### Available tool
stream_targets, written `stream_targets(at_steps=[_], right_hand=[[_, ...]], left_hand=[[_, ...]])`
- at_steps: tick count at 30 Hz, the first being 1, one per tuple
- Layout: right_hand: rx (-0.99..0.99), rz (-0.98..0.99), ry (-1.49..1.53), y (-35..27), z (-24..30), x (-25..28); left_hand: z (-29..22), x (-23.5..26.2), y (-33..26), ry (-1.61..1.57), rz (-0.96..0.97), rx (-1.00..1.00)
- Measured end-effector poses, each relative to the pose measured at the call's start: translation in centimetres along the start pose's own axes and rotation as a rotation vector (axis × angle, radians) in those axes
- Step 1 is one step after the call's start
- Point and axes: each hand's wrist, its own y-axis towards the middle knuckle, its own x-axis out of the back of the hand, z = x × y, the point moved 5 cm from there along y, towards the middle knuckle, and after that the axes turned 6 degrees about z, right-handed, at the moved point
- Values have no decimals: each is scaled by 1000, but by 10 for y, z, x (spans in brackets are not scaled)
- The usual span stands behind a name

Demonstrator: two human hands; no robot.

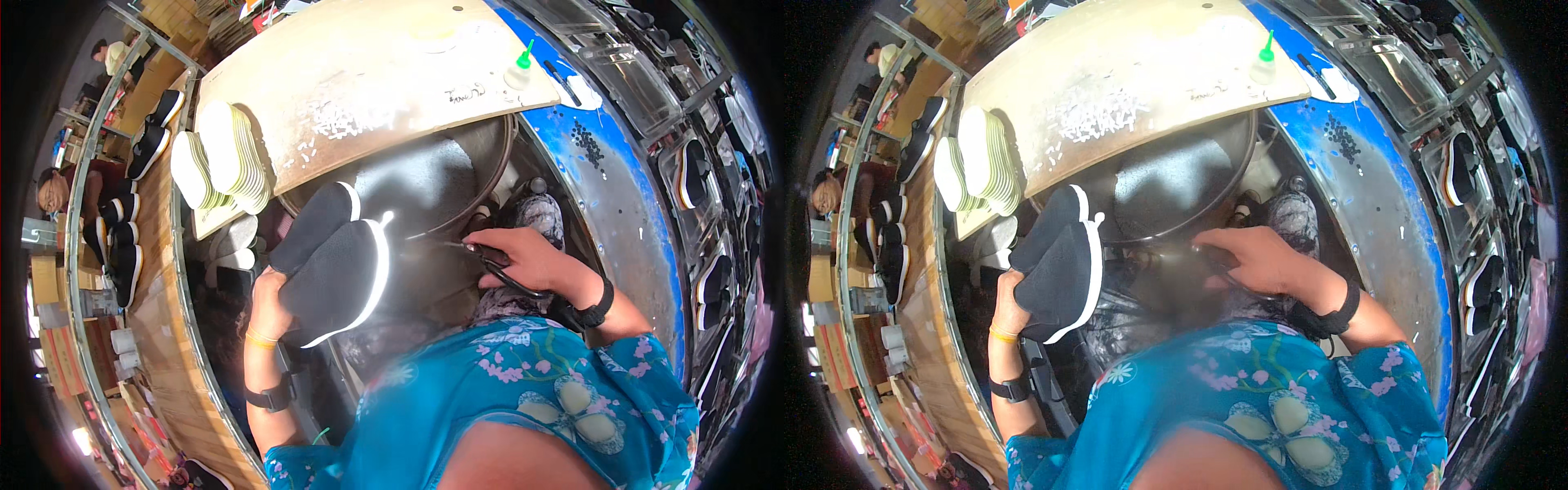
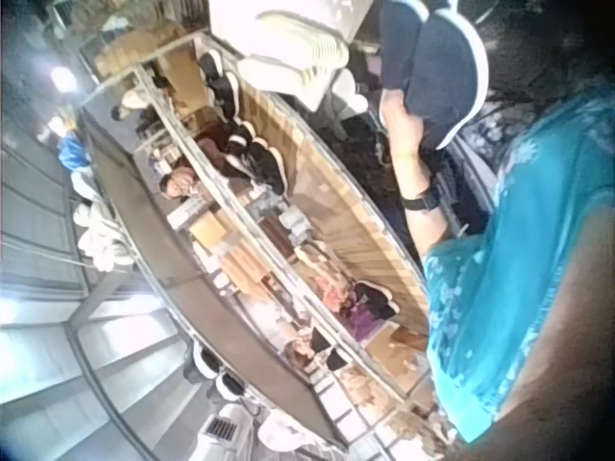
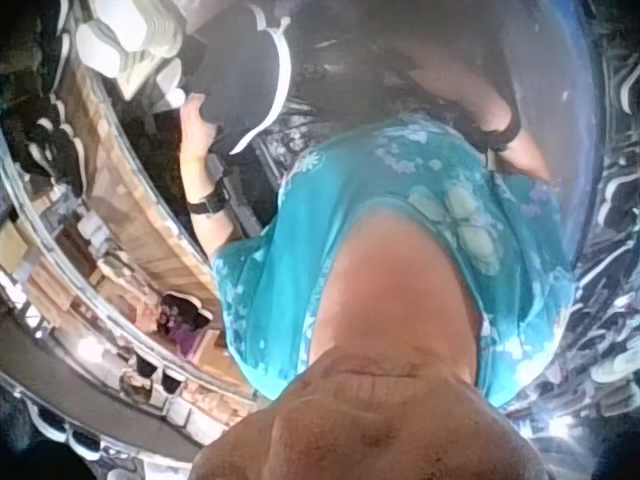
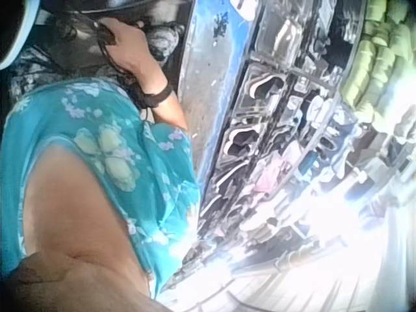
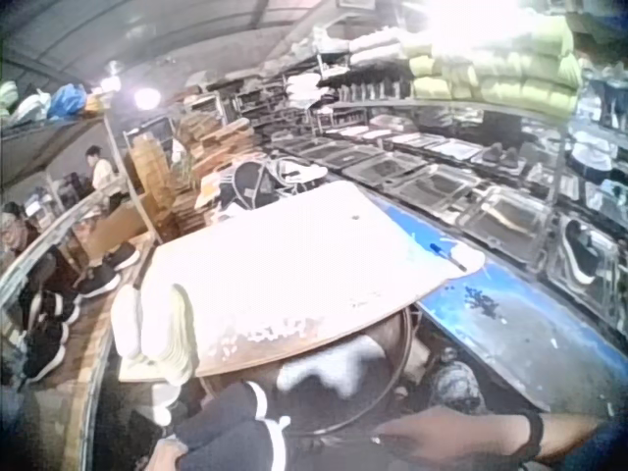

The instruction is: Trimming excess material from shoes using scissors.

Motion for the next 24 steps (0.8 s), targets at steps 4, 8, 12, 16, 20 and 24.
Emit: stream_targets(at_steps=[4, 8, 12, 16, 20, 24], right_hand=[[200, -123, -91, 7, 25, 15], [59, 11, -229, 6, 17, 12], [53, -42, -135, -1, 8, 2], [45, -58, 4, 6, 20, -6], [67, 11, -57, 18, 39, 0], [166, -127, -213, 27, 55, -5]], left_hand=[[-17, -2, 9, 119, -107, -155], [-22, -7, 10, 193, -61, -139], [1, -14, 6, 477, -39, -50], [43, -11, -14, -316, -210, 25], [37, -51, 24, -678, -226, -14], [39, -66, 17, -1035, -299, -12]])
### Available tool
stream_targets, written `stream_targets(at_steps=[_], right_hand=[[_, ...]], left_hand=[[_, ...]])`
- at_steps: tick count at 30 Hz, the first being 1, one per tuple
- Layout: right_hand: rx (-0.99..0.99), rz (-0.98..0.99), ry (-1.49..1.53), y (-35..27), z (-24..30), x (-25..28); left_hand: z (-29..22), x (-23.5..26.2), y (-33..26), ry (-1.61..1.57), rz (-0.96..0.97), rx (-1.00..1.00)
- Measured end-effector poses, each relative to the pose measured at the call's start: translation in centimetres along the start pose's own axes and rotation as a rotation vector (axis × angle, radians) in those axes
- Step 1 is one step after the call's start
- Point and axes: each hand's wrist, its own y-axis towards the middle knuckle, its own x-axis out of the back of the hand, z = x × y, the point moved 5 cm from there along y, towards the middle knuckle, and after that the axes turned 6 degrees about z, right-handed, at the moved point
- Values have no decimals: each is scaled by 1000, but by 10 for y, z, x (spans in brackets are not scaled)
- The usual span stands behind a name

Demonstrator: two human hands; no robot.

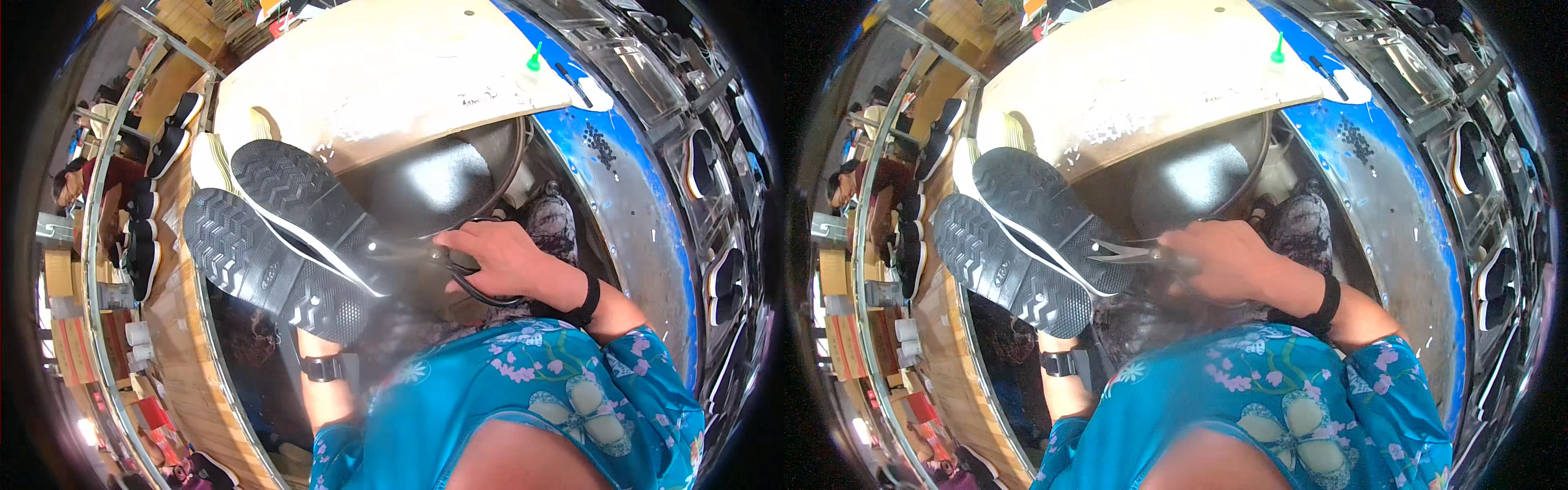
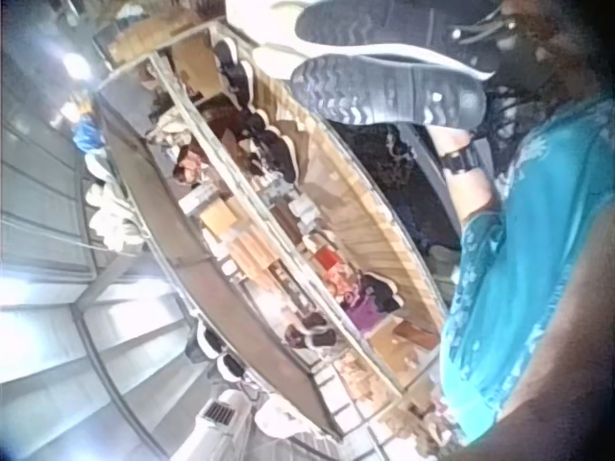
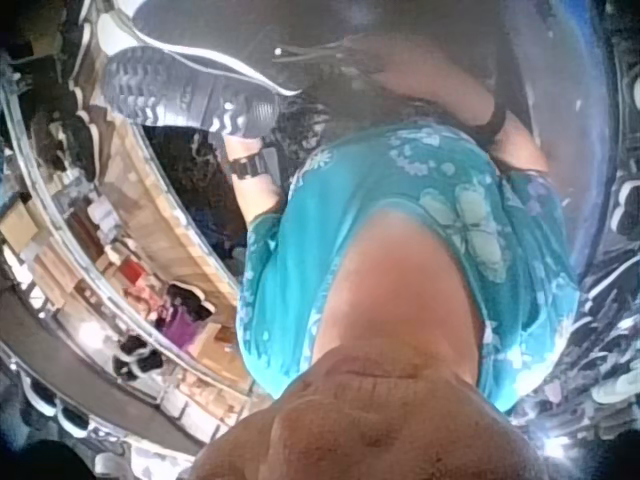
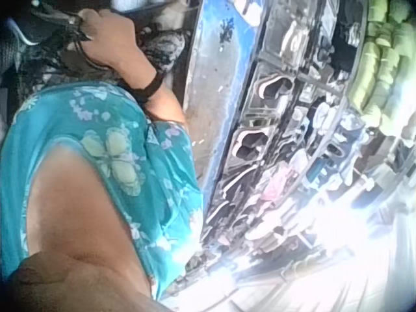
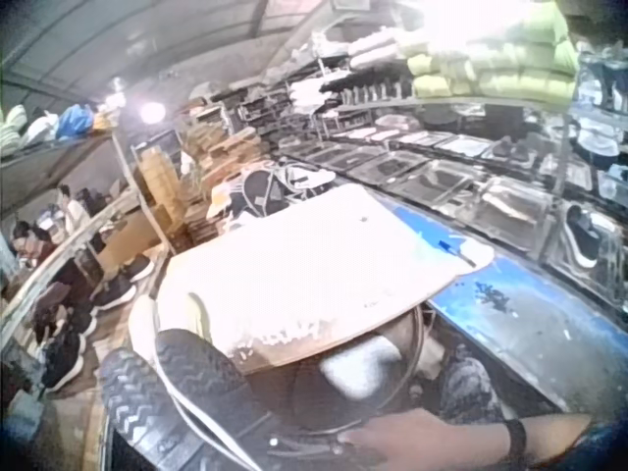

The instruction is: Trimming excess material from shoes using scissors.

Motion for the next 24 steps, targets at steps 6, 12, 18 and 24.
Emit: stream_targets(at_steps=[6, 12, 18, 24], right_hand=[[-119, 186, 15, 9, 9, 2], [-74, 51, -97, -7, -8, -24], [-81, 102, 163, -7, 2, -4], [11, 163, -48, 10, 27, 14]], left_hand=[[33, 10, -40, -548, -112, 23], [51, 15, -57, -1012, -195, 40], [36, -6, -59, -934, -131, 93], [11, -26, -54, -850, -38, 144]])
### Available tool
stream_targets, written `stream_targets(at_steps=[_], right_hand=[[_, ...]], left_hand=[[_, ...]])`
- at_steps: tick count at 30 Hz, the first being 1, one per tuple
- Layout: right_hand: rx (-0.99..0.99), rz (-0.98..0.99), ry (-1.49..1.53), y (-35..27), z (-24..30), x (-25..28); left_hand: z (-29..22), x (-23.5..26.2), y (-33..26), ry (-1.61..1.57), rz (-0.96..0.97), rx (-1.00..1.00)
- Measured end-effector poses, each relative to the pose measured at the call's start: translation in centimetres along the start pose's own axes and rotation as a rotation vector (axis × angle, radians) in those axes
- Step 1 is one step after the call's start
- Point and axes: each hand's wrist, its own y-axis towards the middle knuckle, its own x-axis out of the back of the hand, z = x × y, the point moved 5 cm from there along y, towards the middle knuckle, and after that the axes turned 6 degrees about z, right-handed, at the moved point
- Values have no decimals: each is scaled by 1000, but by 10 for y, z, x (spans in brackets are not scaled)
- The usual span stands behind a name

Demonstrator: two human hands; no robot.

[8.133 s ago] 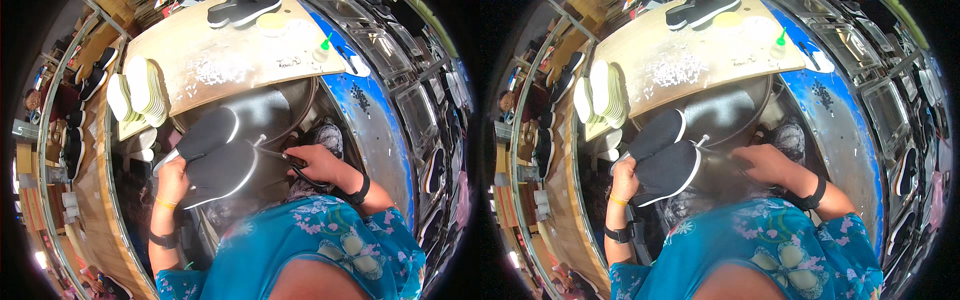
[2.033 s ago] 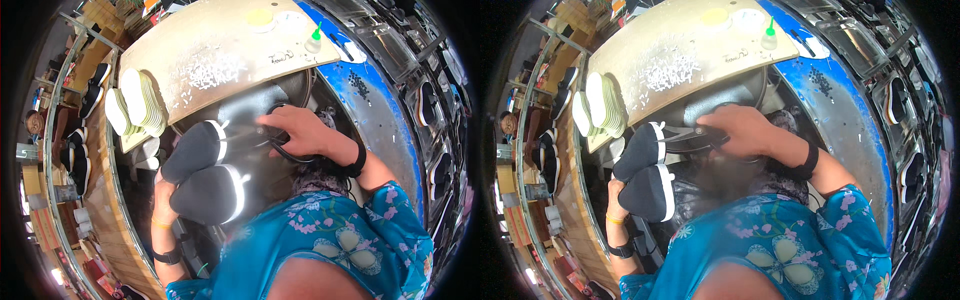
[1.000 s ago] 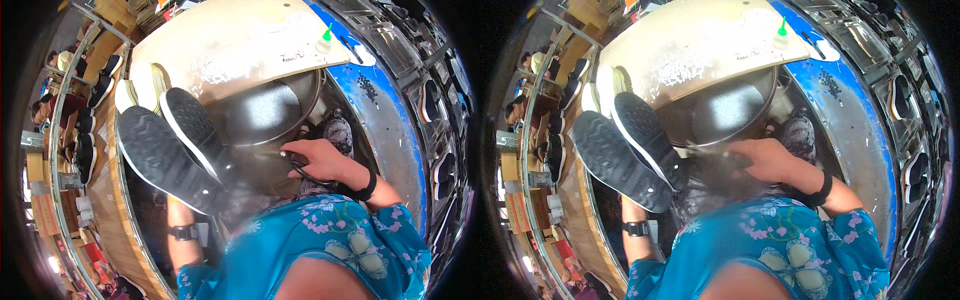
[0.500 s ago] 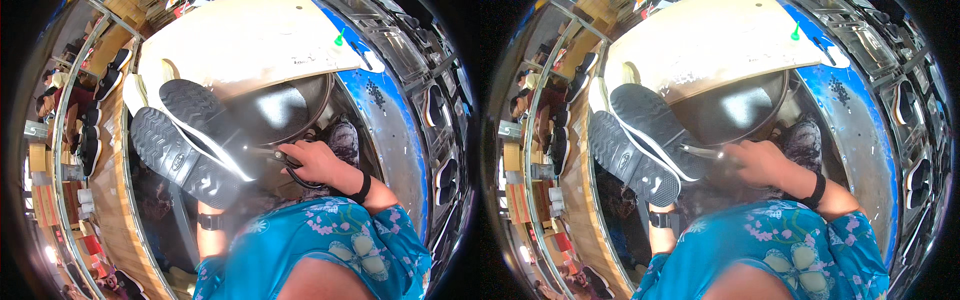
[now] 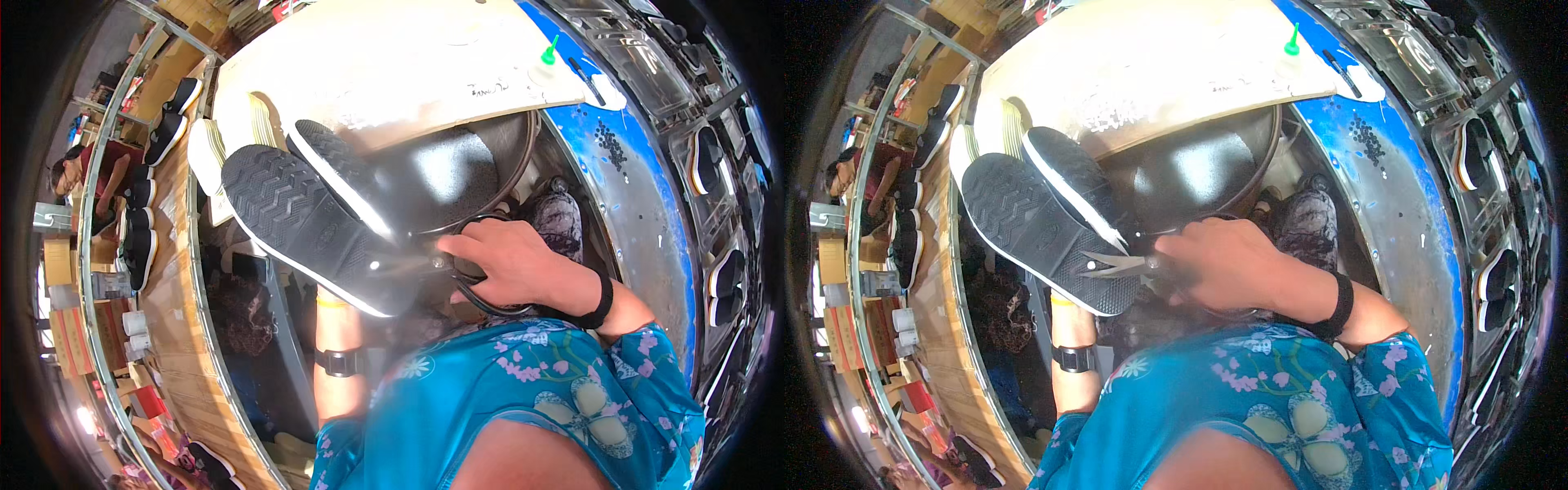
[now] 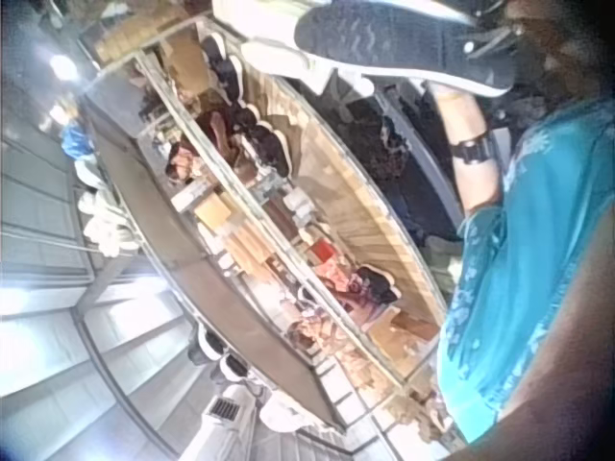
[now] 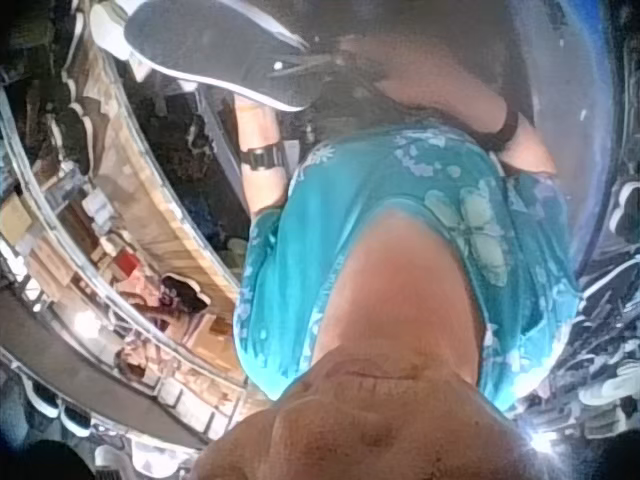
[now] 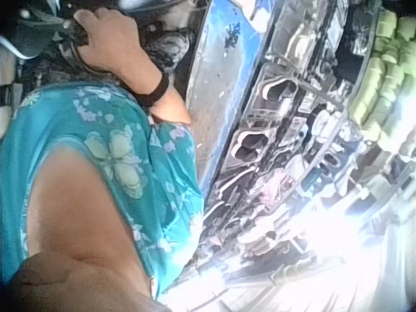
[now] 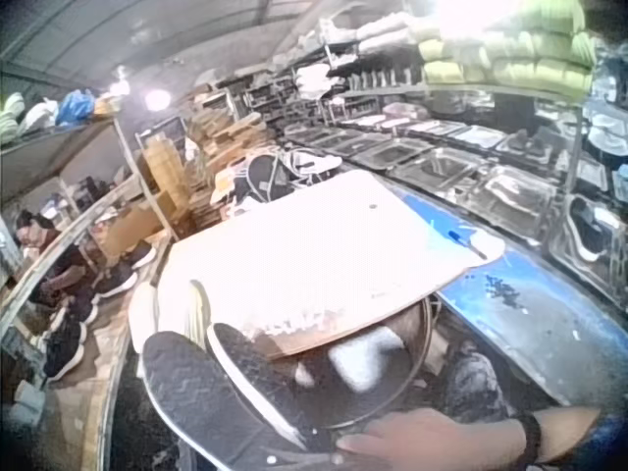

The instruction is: Trimming excess material from shoes using scissors.

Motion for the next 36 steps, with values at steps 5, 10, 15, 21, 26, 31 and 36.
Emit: stream_targets(at_steps=[5, 10, 15, 21, 26, 31, 36], right_hand=[[64, -49, -13, 3, -10, -24], [101, -129, 425, -4, -49, -55], [-329, -16, 1285, -15, -82, -81], [-296, -80, 1262, -21, -91, -62], [-463, -106, 1232, -33, -115, -65], [-422, -107, 1239, -30, -110, -74], [-467, -70, 1183, -34, -106, -65]], left_hand=[[-7, -41, 74, 76, 19, 16], [-8, -51, 95, 170, -87, 24], [-16, -65, 110, 1142, -270, -227], [-19, -47, 129, 1314, -341, -193], [-5, -82, 144, 1925, -269, -397], [-10, -86, 140, 1937, -179, -98], [-22, -112, 74, 2382, 362, -242]])
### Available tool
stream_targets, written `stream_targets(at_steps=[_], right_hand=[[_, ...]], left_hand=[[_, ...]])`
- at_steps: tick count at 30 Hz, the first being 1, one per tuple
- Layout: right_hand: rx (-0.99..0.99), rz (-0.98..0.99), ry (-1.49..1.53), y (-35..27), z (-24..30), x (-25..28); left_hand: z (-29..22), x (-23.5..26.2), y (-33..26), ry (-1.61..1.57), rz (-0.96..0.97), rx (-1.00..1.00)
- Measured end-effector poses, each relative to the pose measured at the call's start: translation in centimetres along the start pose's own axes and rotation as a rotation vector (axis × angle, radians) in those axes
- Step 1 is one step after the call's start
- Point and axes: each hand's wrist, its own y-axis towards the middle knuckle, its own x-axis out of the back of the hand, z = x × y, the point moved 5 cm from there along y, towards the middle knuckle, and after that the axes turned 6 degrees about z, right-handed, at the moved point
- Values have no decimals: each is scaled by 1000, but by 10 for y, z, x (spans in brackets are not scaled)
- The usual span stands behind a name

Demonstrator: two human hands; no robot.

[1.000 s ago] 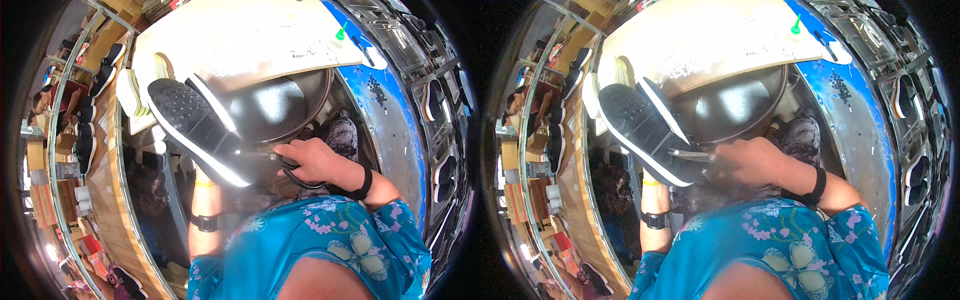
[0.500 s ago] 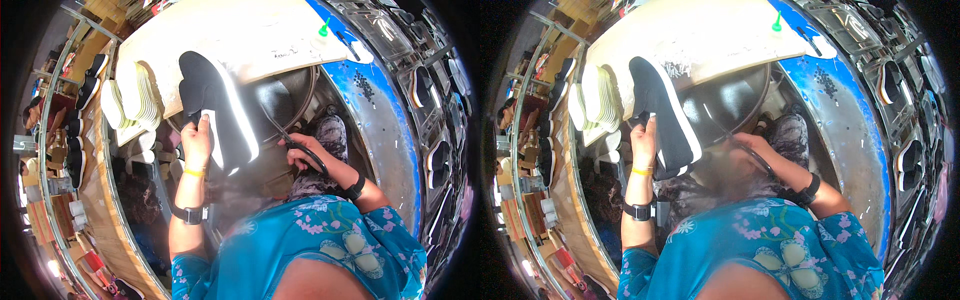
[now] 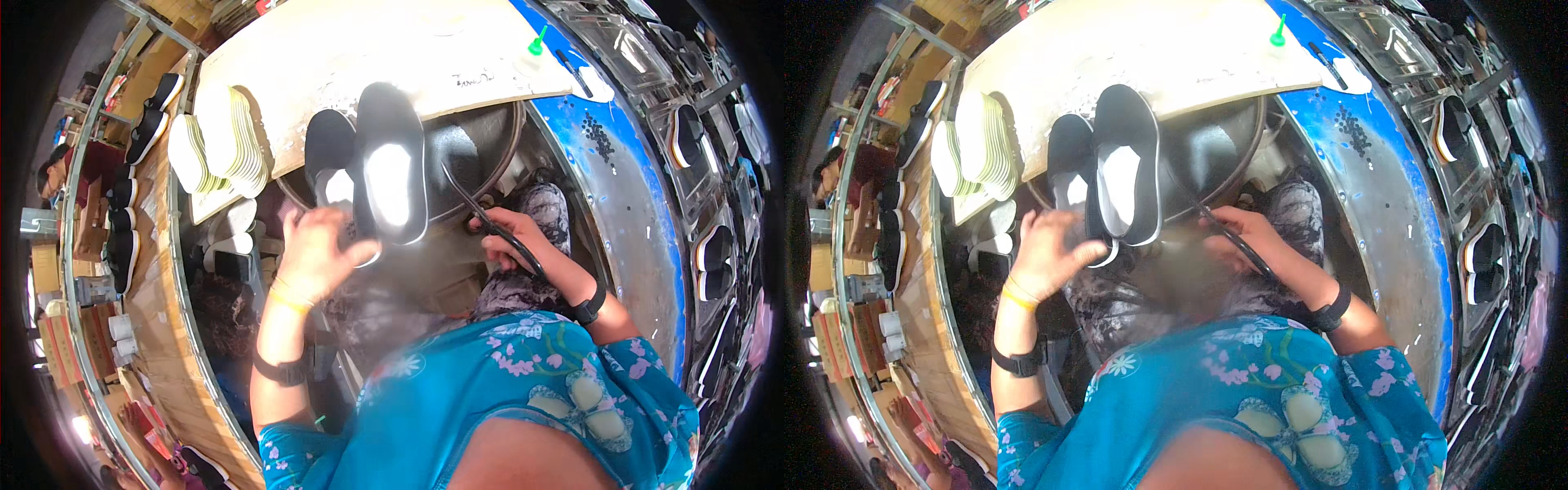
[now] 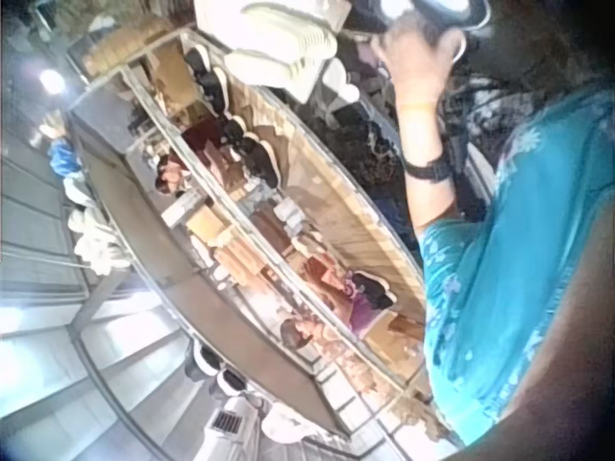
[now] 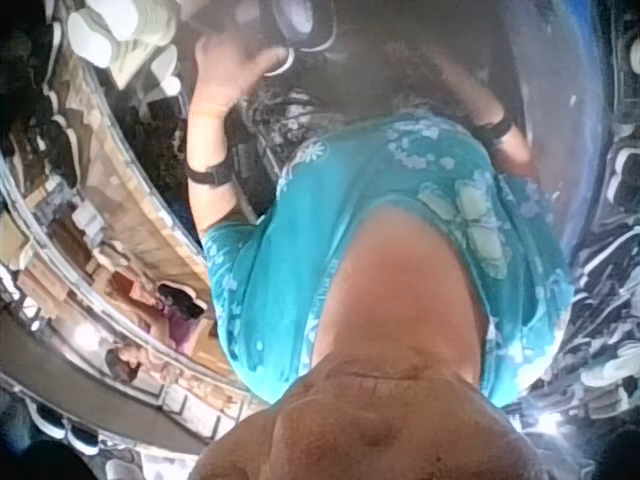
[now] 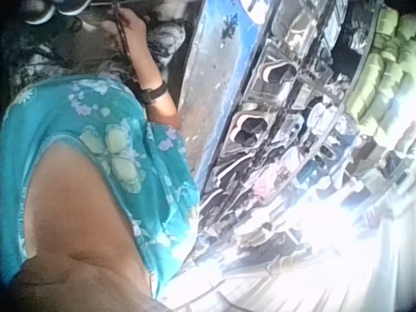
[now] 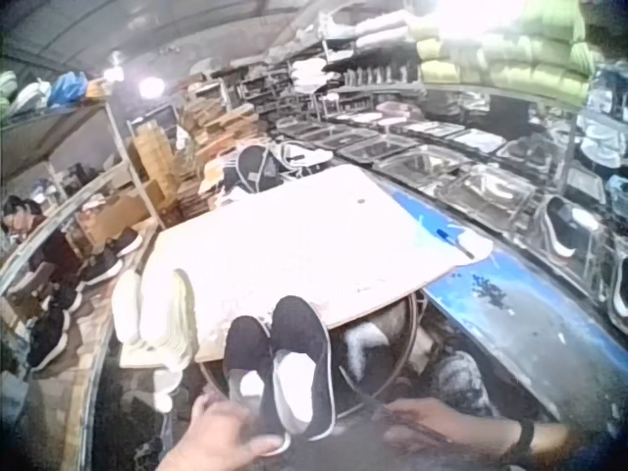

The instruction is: Trimming excess material from shoes using scissors.

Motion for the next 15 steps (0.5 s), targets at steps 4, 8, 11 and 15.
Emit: stream_targets(at_steps=[4, 8, 11, 15], right_hand=[[26, -2, -39, 0, 9, -10], [89, -52, -59, -8, 44, -22], [280, -84, 6, -13, 77, -29], [762, -210, -37, -22, 142, -54]], left_hand=[[12, -27, -26, 27, 173, -28], [14, 16, -33, -875, -105, 172], [4, 57, -37, -1447, -297, 163], [-23, 72, -33, -1961, -593, 102]])
